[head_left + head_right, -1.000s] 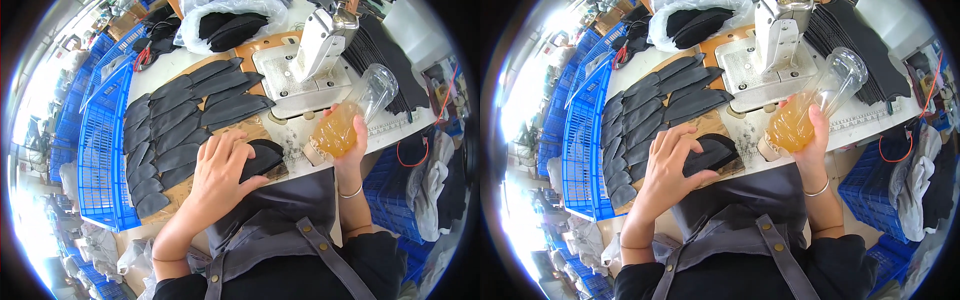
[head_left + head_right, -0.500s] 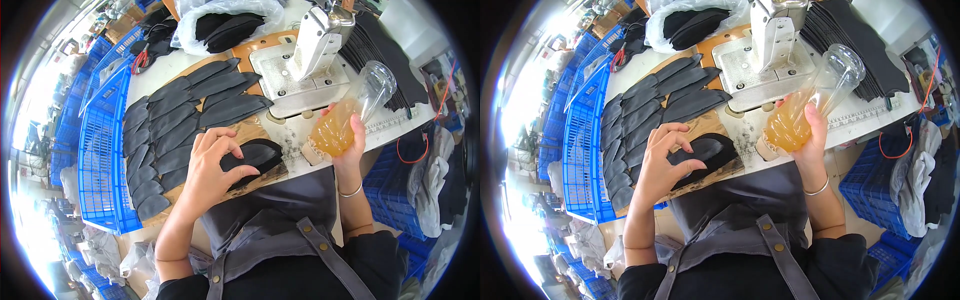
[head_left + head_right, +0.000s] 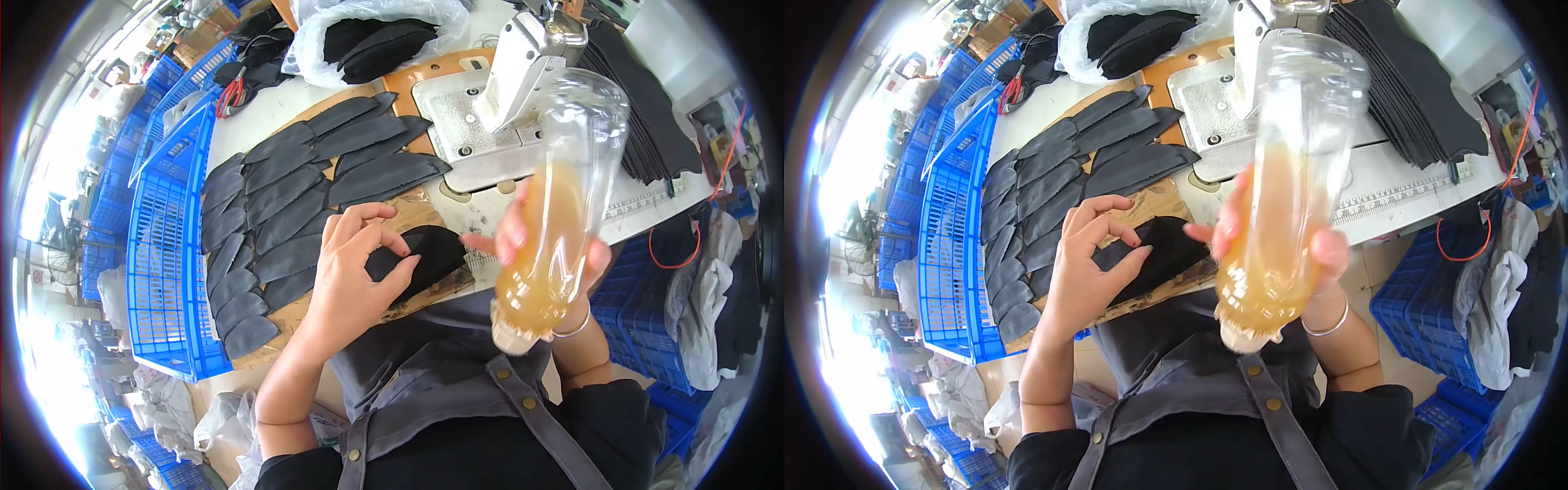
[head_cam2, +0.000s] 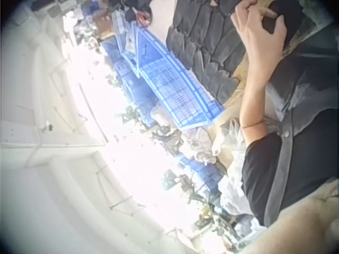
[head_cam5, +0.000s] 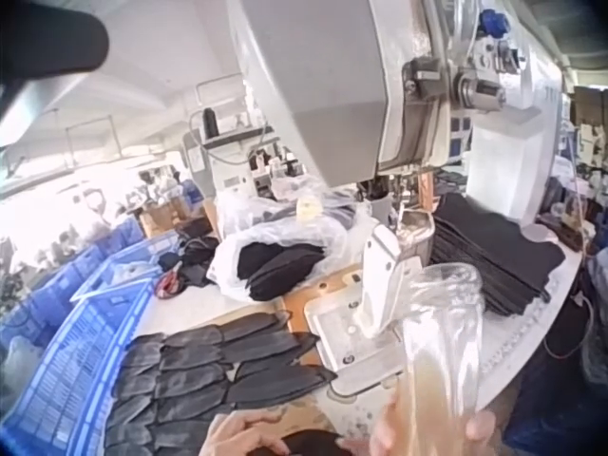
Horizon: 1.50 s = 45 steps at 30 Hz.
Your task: Organize and sort black fabric shoe components on a workbench in a manufacturing setting.
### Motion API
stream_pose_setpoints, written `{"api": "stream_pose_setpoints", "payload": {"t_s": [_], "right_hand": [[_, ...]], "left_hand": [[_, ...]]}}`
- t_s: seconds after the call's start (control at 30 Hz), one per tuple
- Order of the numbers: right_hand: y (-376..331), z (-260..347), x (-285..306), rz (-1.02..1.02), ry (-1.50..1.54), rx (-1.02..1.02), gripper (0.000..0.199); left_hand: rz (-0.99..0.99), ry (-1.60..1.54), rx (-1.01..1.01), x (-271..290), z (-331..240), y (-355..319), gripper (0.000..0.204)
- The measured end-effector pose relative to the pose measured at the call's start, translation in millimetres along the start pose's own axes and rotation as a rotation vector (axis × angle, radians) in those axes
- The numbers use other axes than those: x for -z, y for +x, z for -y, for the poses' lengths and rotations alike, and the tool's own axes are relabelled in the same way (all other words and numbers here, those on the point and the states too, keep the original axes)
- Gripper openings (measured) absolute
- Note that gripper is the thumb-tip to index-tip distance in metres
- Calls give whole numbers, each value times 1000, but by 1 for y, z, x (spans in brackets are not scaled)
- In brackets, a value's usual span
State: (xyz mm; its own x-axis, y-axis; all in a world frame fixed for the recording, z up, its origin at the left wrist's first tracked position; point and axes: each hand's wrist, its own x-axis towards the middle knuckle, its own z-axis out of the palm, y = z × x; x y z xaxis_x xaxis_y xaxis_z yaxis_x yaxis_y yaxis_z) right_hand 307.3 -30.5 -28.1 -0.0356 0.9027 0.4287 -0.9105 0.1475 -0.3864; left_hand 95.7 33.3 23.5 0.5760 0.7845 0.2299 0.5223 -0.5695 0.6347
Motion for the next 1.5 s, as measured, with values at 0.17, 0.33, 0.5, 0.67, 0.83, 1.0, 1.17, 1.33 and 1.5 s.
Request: {"api": "stream_pose_setpoints", "payload": {"t_s": [0.17,0.33,0.5,0.67,0.83,1.0,1.17,1.33,1.5], "right_hand": [[3,-14,-6,-113,-210,-214,75],[0,-16,2,-130,-105,-170,77],[4,-21,-1,-138,-152,-161,76],[3,-19,-4,-133,-155,-150,76],[3,-20,-4,-141,-170,-154,76],[4,-18,-5,-159,-190,-154,75],[4,-18,-6,-158,-202,-147,75],[3,-15,-11,-152,-203,-148,76],[3,-14,-22,-152,-259,-110,76]], "left_hand": [[-131,-168,60,23,16,-6,14],[-703,-610,259,82,59,-37,8],[-993,135,139,113,69,-40,8],[-805,632,-71,80,80,-7,14],[-530,470,7,32,110,-6,13],[-361,443,-32,36,106,-7,16],[-184,391,-70,49,114,-8,16],[-186,440,-35,50,119,-7,25],[-208,531,63,60,109,-10,38]]}}
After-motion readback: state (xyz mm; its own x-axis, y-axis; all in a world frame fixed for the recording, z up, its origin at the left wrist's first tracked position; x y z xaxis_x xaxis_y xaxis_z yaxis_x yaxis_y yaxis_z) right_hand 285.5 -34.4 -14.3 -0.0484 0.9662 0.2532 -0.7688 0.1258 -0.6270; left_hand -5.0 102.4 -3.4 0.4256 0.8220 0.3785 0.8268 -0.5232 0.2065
